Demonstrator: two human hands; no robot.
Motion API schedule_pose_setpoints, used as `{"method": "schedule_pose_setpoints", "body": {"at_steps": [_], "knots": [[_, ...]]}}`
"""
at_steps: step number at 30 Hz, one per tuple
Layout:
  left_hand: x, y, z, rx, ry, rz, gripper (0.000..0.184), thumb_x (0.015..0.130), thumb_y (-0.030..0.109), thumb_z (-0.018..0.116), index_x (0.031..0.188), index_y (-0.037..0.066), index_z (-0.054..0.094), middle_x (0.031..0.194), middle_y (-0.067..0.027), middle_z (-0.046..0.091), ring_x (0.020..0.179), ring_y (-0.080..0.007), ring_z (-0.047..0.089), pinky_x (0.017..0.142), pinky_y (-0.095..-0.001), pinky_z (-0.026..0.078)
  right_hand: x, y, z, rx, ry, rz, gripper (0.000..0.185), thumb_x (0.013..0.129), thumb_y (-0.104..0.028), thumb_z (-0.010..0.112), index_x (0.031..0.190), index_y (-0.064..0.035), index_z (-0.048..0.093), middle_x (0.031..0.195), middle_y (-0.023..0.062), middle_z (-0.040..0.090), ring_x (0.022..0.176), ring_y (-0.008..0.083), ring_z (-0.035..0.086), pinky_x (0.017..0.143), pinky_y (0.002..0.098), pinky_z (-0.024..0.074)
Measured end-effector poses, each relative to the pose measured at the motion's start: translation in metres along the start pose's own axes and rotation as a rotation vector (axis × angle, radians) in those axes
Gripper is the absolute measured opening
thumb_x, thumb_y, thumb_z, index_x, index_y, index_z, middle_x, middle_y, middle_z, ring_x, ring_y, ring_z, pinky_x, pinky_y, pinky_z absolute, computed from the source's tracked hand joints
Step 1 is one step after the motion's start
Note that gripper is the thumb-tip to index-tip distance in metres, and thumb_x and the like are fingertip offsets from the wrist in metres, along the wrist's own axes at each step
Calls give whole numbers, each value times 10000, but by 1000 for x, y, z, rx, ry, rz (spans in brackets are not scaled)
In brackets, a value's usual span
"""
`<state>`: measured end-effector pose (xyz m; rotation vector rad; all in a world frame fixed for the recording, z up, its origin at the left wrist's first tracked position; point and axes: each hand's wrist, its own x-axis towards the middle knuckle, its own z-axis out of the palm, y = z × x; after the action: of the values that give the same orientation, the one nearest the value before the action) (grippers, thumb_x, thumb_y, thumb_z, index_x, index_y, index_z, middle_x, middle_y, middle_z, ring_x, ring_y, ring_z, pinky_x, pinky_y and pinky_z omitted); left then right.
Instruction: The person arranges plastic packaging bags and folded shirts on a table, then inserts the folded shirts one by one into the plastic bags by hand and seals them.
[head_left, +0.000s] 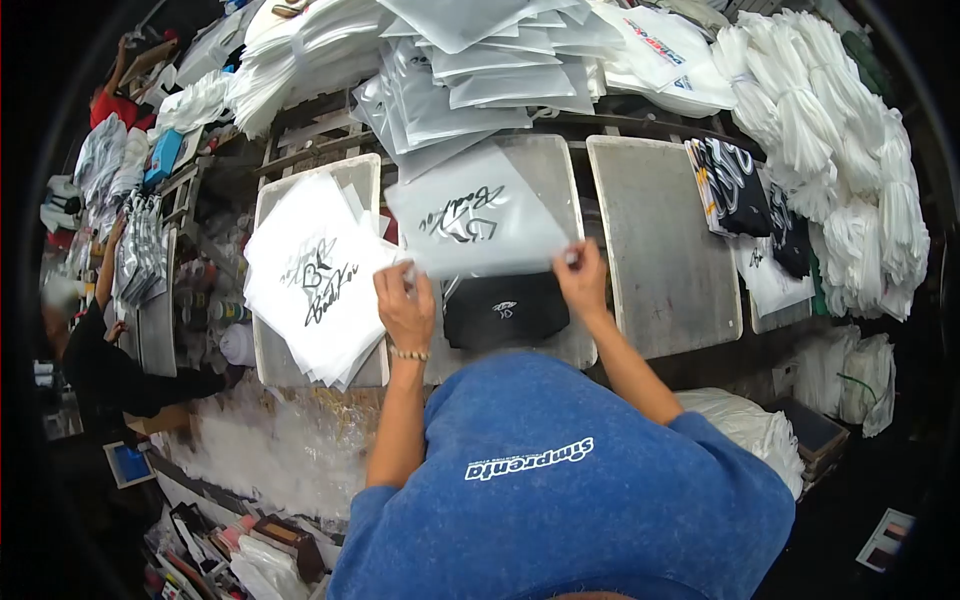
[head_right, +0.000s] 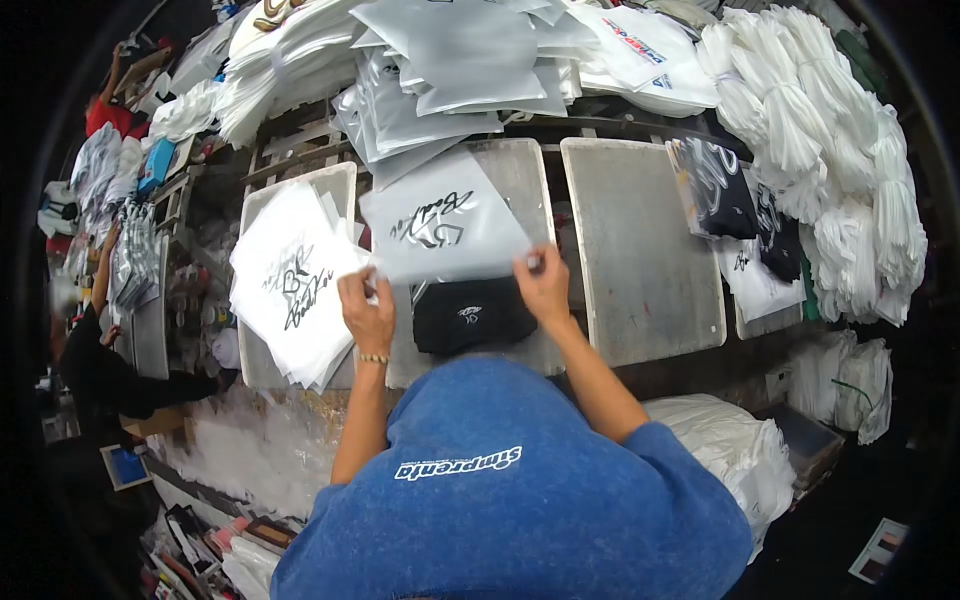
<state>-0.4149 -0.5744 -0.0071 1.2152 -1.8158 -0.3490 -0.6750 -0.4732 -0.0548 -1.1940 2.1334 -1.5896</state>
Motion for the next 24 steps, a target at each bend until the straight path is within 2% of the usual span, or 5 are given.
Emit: {"method": "schedule_pose_setpoints", "body": {"at_steps": [5, 16, 18, 21, 24], "knots": [[-84, -46, 3, 12, -218, -264, 270, 844, 118, 634, 1066, -29, 588, 857, -159, 610, 624, -235, 561, 622, -366, 473, -77, 31, -14, -95, -284, 149, 231, 792, -186, 717, 838, -14, 570, 765, 164, 614, 720, 289, 614, 674, 392, 481], [-17, -91, 102, -301, -158, -444, 417, 839, 220, 762, 1072, -53, 549, 790, -96, 652, 653, -140, 615, 594, -254, 490, 51, 81, 78, 287, 227, 219, 261, 790, -186, 766, 878, -17, 589, 853, 97, 624, 761, 191, 595, 694, 329, 476], [-20, -109, 115, -354, -293, -442, 504, 820, 275, 772, 1139, -46, 550, 853, -138, 662, 709, -212, 641, 644, -314, 512, 58, 107, 89, 391, 286, 462, 268, 788, -190, 778, 878, -24, 587, 861, 75, 615, 773, 171, 576, 709, 317, 470], [2, -94, 117, -101, -308, -274, 637, 803, 407, 740, 1272, 26, 538, 1023, -253, 606, 972, -364, 585, 871, -442, 459, 42, 81, 72, 346, 214, 436, 279, 783, -208, 780, 854, -25, 583, 817, 66, 608, 767, 166, 557, 728, 320, 464], [36, -96, 135, 33, -303, -148, 628, 804, 394, 733, 1258, 5, 541, 1116, -261, 550, 973, -386, 565, 865, -442, 463, 23, 64, 58, 167, 140, 384, 272, 786, -211, 779, 845, -31, 583, 792, 47, 590, 755, 148, 531, 708, 306, 445]]}}
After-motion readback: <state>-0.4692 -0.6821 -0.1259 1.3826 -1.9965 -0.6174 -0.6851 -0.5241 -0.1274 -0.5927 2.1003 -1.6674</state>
